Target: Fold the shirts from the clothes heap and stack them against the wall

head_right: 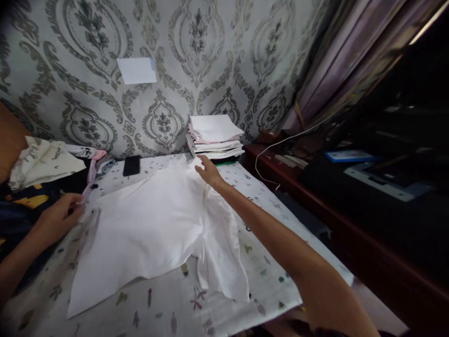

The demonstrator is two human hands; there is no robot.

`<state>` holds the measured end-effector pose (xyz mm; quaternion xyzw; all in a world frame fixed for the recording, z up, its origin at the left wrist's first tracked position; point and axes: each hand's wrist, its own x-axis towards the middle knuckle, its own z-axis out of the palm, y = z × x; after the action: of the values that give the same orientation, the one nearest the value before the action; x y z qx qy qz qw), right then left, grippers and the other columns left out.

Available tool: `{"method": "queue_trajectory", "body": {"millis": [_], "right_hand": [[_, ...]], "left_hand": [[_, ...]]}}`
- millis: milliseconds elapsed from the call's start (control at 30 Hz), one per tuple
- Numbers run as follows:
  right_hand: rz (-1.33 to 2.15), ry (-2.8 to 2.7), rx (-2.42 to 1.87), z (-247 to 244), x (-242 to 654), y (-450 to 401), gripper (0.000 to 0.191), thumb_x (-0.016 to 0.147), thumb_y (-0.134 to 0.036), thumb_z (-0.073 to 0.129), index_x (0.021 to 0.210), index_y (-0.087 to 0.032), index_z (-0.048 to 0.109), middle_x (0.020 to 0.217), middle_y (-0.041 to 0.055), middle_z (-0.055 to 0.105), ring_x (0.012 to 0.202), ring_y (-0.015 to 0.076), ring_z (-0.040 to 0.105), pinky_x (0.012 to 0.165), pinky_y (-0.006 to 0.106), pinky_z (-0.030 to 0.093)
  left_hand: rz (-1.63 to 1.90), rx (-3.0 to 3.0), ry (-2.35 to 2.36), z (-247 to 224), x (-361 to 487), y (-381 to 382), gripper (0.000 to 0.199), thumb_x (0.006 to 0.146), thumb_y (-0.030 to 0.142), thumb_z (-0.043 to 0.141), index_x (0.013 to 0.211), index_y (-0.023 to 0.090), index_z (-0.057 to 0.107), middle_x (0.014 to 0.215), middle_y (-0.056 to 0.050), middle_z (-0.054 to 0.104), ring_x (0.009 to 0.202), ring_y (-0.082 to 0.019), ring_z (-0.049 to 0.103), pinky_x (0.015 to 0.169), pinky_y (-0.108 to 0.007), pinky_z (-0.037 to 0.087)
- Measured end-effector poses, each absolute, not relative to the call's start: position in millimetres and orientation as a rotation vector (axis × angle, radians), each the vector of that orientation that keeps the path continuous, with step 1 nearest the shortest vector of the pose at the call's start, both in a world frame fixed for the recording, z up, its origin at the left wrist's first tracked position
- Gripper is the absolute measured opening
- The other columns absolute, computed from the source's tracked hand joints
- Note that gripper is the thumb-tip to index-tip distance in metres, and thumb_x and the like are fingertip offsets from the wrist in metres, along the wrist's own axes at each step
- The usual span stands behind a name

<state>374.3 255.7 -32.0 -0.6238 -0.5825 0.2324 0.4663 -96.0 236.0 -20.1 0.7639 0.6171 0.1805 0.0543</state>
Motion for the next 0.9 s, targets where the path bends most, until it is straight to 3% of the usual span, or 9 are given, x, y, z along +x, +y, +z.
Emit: {"method": "queue_trajectory", "body": {"millis": [133,267,367,467,600,733,900], "right_hand": [[0.396,-1.603,-1.809,-65,393,157,0.054,0.088,-0.046,0.056,0.137,-0.024,0.051,0.131,0.0148,0.058,0.109,0.0290,0.064,0.086,0.043,0.055],[0.168,-1.527,-2.094,-81,392,54,0.058,0.089,-0.059,0.052,0.134,-0.022,0.051,0.121,0.0138,0.060,0.100,0.0286,0.065,0.083,0.043,0.054],[0.027,-1.531,-2.214,-89,375,7,0.047,0.087,-0.060,0.053,0.111,-0.020,0.060,0.103,0.0120,0.064,0.096,0.0303,0.063,0.085,0.046,0.050],[-0.031,-1.582,-2.236,-92,355,-11,0.031,0.087,-0.052,0.053,0.083,-0.022,0.059,0.090,0.0093,0.063,0.089,0.0289,0.060,0.084,0.046,0.047],[0.128,-1.523,-2.125,-77,343,-13,0.025,0.084,-0.040,0.050,0.065,-0.024,0.046,0.070,0.0042,0.056,0.070,0.0215,0.053,0.070,0.036,0.043],[0.496,-1.136,-1.921,-51,347,-26,0.037,0.082,-0.053,0.053,0.064,-0.024,0.041,0.059,-0.0028,0.042,0.055,0.0134,0.038,0.052,0.027,0.033],[0.784,-0.826,-1.778,-38,349,-59,0.048,0.071,-0.063,0.066,0.064,-0.024,0.040,0.057,-0.0058,0.038,0.051,0.0095,0.030,0.045,0.023,0.026]], "left_hand": [[0.482,2.394,1.536,-45,-102,161,0.040,0.091,0.056,0.043,0.105,0.023,0.059,0.106,-0.007,0.067,0.086,-0.023,0.067,0.072,-0.033,0.057],[0.431,2.544,1.332,-66,-112,101,0.043,0.086,0.062,0.055,0.114,0.029,0.061,0.116,-0.005,0.067,0.106,-0.026,0.065,0.088,-0.036,0.057],[0.381,2.740,1.268,-84,-119,86,0.039,0.085,0.057,0.056,0.113,0.030,0.065,0.119,-0.007,0.069,0.112,-0.030,0.064,0.091,-0.041,0.057],[0.343,2.920,1.231,-98,-121,88,0.031,0.091,0.043,0.047,0.105,0.028,0.070,0.114,-0.007,0.072,0.110,-0.029,0.066,0.094,-0.042,0.056],[0.338,3.083,1.269,-98,-123,93,0.037,0.092,0.028,0.037,0.105,0.024,0.071,0.108,-0.009,0.075,0.105,-0.027,0.070,0.088,-0.038,0.058],[0.370,3.055,1.267,-83,-139,95,0.035,0.093,0.026,0.038,0.105,0.026,0.071,0.106,-0.005,0.077,0.100,-0.022,0.072,0.081,-0.029,0.059],[0.509,2.954,1.295,-75,-159,91,0.036,0.096,0.034,0.036,0.103,0.027,0.070,0.107,-0.003,0.077,0.101,-0.022,0.073,0.093,-0.031,0.057]]}}
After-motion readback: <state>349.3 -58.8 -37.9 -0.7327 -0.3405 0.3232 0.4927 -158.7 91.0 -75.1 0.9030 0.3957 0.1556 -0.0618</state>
